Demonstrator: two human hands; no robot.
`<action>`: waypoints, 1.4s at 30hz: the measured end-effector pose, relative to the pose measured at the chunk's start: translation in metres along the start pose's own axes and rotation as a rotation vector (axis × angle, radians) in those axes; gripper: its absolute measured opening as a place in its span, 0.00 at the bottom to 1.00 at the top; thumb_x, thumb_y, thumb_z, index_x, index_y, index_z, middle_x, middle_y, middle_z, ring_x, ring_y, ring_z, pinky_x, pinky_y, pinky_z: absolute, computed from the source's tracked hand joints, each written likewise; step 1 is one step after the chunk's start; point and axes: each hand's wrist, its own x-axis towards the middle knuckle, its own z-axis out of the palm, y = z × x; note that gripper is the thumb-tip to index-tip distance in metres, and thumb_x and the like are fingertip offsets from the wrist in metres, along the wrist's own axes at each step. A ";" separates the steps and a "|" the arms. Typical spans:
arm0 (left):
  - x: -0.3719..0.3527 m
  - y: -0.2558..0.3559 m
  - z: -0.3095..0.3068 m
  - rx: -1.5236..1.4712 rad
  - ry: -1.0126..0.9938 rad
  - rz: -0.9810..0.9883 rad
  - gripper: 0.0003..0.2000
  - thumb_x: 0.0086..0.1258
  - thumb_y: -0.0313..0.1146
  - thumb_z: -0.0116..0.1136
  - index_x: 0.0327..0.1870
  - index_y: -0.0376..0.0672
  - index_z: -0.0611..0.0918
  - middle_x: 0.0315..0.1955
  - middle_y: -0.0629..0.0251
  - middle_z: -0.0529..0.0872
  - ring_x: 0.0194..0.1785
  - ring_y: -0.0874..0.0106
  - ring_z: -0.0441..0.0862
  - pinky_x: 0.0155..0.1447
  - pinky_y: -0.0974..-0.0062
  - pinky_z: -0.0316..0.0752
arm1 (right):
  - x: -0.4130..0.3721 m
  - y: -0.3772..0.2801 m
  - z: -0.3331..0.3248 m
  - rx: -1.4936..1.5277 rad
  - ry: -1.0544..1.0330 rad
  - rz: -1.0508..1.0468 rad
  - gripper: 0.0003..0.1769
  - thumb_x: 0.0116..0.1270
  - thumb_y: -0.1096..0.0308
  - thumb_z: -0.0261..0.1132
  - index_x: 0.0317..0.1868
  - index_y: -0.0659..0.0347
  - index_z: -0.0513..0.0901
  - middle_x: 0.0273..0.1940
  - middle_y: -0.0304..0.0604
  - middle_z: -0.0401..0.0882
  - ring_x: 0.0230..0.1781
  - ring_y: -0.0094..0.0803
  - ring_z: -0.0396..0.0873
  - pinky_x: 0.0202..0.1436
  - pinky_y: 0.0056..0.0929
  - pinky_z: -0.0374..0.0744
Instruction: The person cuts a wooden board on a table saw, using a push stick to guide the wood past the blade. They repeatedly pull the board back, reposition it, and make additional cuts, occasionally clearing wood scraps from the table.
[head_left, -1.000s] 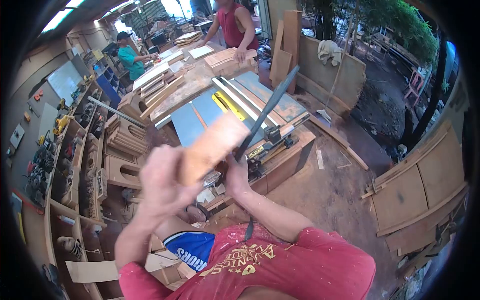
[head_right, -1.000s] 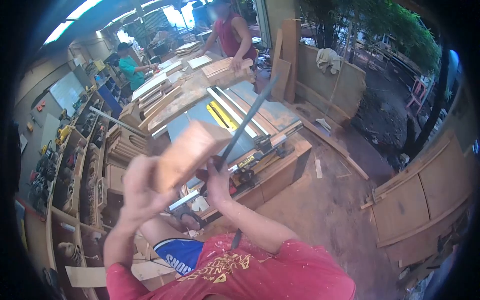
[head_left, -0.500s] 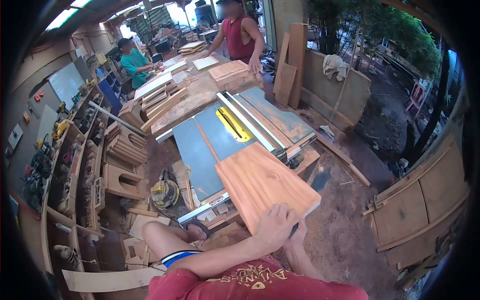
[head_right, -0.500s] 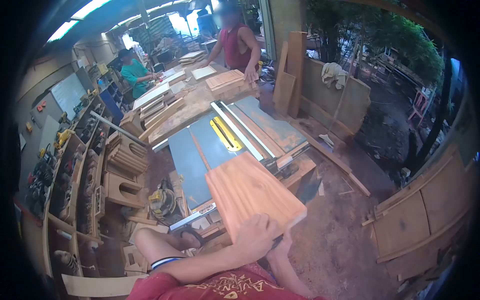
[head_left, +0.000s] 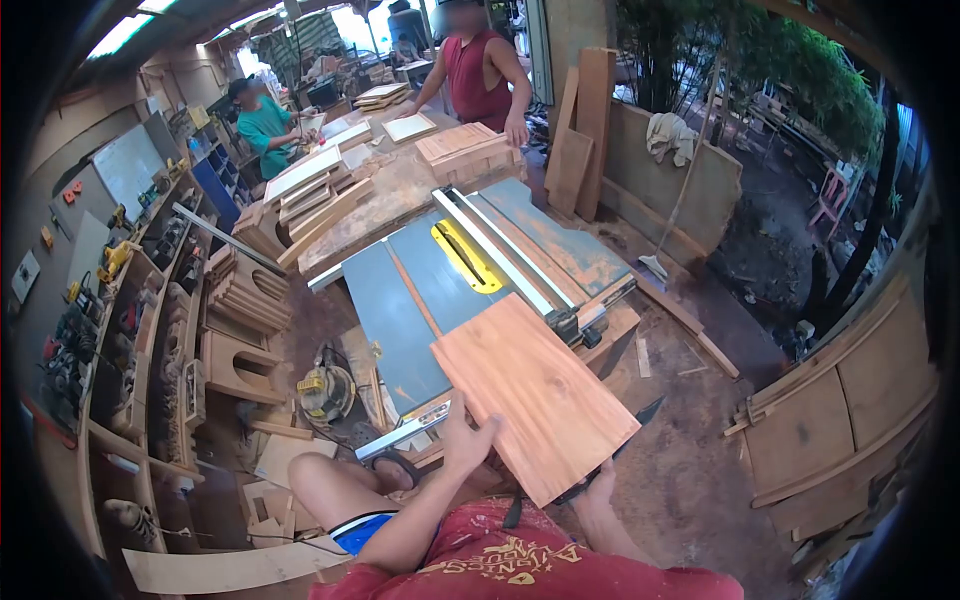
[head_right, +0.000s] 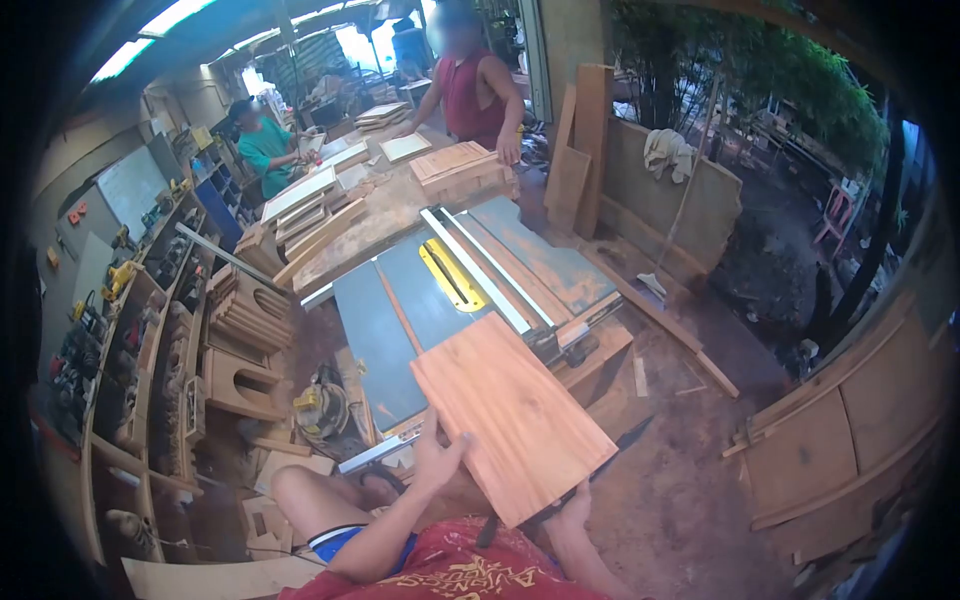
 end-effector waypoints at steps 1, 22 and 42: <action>0.005 0.007 -0.004 -0.212 -0.017 -0.091 0.34 0.68 0.31 0.66 0.74 0.29 0.66 0.66 0.42 0.77 0.72 0.56 0.75 0.75 0.64 0.70 | -0.002 0.001 0.004 -0.001 0.028 0.004 0.24 0.84 0.44 0.47 0.52 0.54 0.80 0.27 0.35 0.79 0.14 0.25 0.64 0.19 0.27 0.70; 0.065 -0.027 -0.038 -0.412 -0.036 -0.397 0.38 0.70 0.36 0.61 0.77 0.25 0.63 0.70 0.47 0.77 0.71 0.63 0.76 0.70 0.69 0.74 | -0.002 0.011 0.009 -0.392 0.061 -0.110 0.17 0.68 0.67 0.71 0.52 0.63 0.76 0.28 0.33 0.71 0.18 0.24 0.67 0.23 0.28 0.72; 0.084 -0.070 -0.045 -0.504 -0.198 -0.147 0.49 0.69 0.31 0.62 0.82 0.26 0.42 0.83 0.45 0.54 0.77 0.56 0.70 0.77 0.57 0.68 | 0.005 0.024 0.047 -0.404 0.121 -0.118 0.18 0.71 0.62 0.69 0.53 0.66 0.78 0.31 0.37 0.75 0.20 0.24 0.69 0.24 0.28 0.71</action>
